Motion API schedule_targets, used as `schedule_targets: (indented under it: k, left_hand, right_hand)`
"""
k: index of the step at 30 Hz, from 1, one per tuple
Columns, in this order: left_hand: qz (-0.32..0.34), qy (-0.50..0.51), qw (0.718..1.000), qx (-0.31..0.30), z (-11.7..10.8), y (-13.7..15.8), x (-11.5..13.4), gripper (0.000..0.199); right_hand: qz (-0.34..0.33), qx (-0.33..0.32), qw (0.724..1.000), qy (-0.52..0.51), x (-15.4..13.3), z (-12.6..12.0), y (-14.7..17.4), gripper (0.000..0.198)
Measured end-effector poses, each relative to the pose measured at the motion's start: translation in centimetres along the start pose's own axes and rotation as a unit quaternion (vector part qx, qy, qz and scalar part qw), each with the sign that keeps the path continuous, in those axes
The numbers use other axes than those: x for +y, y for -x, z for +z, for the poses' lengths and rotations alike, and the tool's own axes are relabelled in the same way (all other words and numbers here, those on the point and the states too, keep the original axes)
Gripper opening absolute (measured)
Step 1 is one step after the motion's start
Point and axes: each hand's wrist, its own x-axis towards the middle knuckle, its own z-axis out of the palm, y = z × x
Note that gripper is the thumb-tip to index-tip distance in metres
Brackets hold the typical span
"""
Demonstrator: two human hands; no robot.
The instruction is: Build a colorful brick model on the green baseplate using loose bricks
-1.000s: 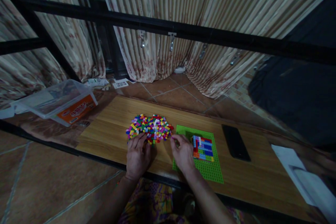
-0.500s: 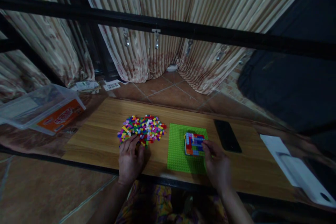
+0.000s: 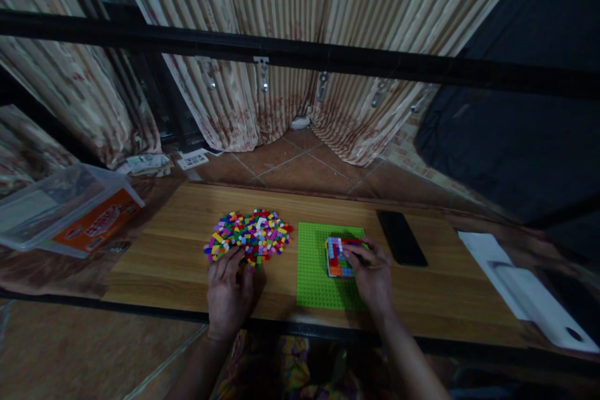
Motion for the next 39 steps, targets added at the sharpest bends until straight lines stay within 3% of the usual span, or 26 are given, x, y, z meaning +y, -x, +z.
schedule_targets:
  k: [9, 18, 23, 26, 30, 35, 39]
  left_hand:
    - [0.005, 0.005, 1.000, 0.004, 0.0, -0.1, 0.1, 0.022]
    - [0.001, 0.008, 1.000, -0.001, -0.1, -0.1, 0.2, 0.024]
    - [-0.005, 0.006, 1.000, -0.002, 0.0, 0.0, 0.4, 0.025]
    - [-0.016, 0.006, 1.000, -0.002, 0.0, 0.0, 0.4, 0.025]
    - [-0.020, 0.013, 1.000, -0.004, -0.1, 0.1, 0.5, 0.025]
    - [-0.018, 0.025, 1.000, 0.004, 0.0, 0.3, 0.5, 0.025]
    - [-0.029, 0.026, 0.999, -0.002, 0.0, 0.4, 0.6, 0.025]
  right_hand:
    - [0.119, -0.022, 0.986, -0.118, 0.2, 0.4, -0.5, 0.026]
    - [0.129, -0.026, 0.986, -0.100, 0.1, 0.2, -0.9, 0.024]
    - [0.113, -0.061, 0.989, -0.074, 0.3, -0.3, -1.3, 0.027]
    - [0.075, -0.050, 0.995, -0.031, -0.3, -0.6, -1.2, 0.027]
    - [-0.056, -0.011, 0.998, 0.041, -2.8, -0.1, -0.6, 0.023]
    - [-0.170, -0.123, 0.977, 0.040, -6.4, 3.1, 0.0, 0.022]
    - [-0.227, -0.204, 0.949, 0.081, -7.7, 6.4, -0.2, 0.030]
